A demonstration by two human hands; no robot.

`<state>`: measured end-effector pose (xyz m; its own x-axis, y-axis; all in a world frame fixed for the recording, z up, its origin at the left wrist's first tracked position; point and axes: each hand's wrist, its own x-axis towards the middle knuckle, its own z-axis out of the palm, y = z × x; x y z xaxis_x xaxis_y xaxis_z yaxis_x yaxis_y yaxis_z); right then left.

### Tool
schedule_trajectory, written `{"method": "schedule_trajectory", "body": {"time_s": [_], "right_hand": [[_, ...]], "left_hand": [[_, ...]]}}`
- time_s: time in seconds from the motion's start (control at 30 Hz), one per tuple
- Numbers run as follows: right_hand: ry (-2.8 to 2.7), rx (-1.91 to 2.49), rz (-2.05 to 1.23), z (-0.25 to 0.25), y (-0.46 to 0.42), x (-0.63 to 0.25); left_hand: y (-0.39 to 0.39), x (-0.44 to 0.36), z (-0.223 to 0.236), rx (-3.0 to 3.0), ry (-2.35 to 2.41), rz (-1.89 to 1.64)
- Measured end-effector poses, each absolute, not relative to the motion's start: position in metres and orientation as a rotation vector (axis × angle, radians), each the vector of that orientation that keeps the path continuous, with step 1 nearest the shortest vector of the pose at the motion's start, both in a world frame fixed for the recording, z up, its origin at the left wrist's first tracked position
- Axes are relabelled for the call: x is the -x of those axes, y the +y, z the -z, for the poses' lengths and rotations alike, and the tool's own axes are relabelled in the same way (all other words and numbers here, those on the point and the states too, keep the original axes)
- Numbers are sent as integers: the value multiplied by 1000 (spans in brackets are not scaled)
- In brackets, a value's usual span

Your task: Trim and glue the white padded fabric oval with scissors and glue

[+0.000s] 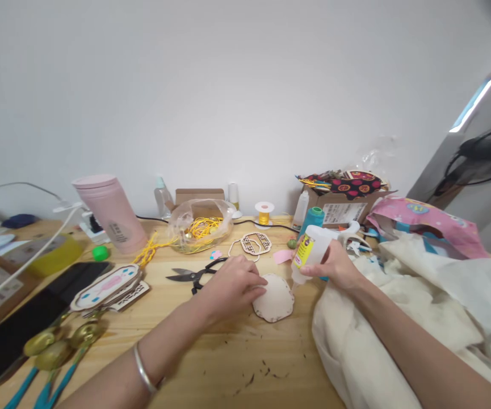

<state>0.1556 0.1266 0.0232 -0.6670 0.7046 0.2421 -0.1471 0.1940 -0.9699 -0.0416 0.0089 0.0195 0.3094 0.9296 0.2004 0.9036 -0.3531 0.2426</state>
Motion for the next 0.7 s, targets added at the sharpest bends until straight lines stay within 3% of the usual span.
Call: {"method": "schedule_trajectory", "body": {"time_s": [0.7], "right_hand": [[-1919,482,-1554,-24,117,-156]], "left_hand": [[16,46,-11,-2402,1747,-399]]}}
